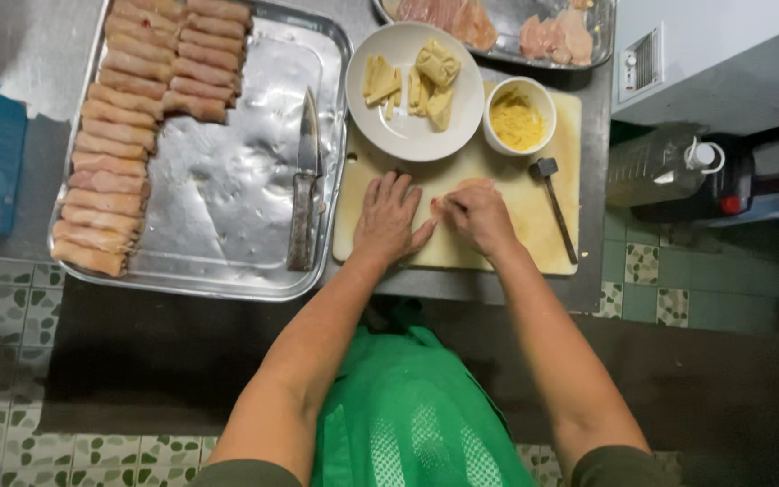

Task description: The person prepares meat wraps by flattening chicken fillets with a mallet, seasoning them with a paste, placing a piece of cheese on each, and rolling them up before placing them on a tray.

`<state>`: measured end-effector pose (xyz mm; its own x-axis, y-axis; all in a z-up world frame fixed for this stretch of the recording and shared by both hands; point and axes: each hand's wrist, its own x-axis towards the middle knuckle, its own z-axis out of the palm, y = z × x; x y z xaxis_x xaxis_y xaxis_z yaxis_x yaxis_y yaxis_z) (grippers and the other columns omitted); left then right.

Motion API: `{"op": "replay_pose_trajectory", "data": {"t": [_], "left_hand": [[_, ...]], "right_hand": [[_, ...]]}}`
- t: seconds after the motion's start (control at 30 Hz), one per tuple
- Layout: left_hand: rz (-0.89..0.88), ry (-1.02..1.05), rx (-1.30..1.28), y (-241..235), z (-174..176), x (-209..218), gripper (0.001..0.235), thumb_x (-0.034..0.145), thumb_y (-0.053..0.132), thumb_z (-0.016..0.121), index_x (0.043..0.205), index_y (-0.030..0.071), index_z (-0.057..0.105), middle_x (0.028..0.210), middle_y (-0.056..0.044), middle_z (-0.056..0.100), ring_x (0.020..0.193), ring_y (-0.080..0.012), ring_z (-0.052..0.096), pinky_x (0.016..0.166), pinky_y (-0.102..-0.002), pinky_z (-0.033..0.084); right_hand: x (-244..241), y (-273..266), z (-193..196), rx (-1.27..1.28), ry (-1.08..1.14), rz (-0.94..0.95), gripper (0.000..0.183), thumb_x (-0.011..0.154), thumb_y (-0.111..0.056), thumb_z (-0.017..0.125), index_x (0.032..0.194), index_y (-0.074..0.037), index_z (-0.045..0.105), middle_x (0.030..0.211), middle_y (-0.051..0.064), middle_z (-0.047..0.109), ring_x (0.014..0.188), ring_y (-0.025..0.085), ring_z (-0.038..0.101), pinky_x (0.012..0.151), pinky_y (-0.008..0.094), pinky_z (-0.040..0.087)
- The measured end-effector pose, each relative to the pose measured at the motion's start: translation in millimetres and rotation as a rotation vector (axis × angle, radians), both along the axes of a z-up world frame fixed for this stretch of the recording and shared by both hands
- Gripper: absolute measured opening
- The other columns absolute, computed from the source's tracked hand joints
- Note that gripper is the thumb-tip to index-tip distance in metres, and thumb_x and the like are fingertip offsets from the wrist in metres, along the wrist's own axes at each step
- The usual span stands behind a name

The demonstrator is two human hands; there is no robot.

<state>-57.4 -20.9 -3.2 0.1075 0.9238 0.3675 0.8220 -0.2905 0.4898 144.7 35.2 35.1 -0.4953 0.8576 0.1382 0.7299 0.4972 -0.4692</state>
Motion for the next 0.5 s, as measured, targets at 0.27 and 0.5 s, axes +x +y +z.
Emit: {"op": "replay_pose_trajectory", "data": {"t": [0.27,0.5], "left_hand": [[0.004,-0.013,-0.029,-3.8,3.2,-1.4,0.064,0.083,0.048,0.072,0.126,0.002,0.064,0.138,-0.016,0.052,0.138,-0.0368,0.041,0.118,-0.053,0.026],[-0.053,0.000,-0.109,-5.3,6.3,-2.2,0.063,0.083,0.051,0.070,0.135,0.014,0.062,0.145,-0.016,0.046,0.142,-0.0392,0.036,0.121,-0.056,0.022]], "right_hand": [[25.5,-22.2,-4.3,0.123,-0.074,-0.054,0.005,0.087,-0.011,0.073,0.089,-0.006,0.074,0.096,0.013,0.072,0.093,0.035,0.066,0.087,0.043,0.052],[74.3,-39.4,-8.4,0.107,-0.083,-0.326,0.013,0.089,-0.016,0.075,0.095,-0.004,0.077,0.095,0.018,0.072,0.093,0.037,0.068,0.084,0.045,0.053]]}}
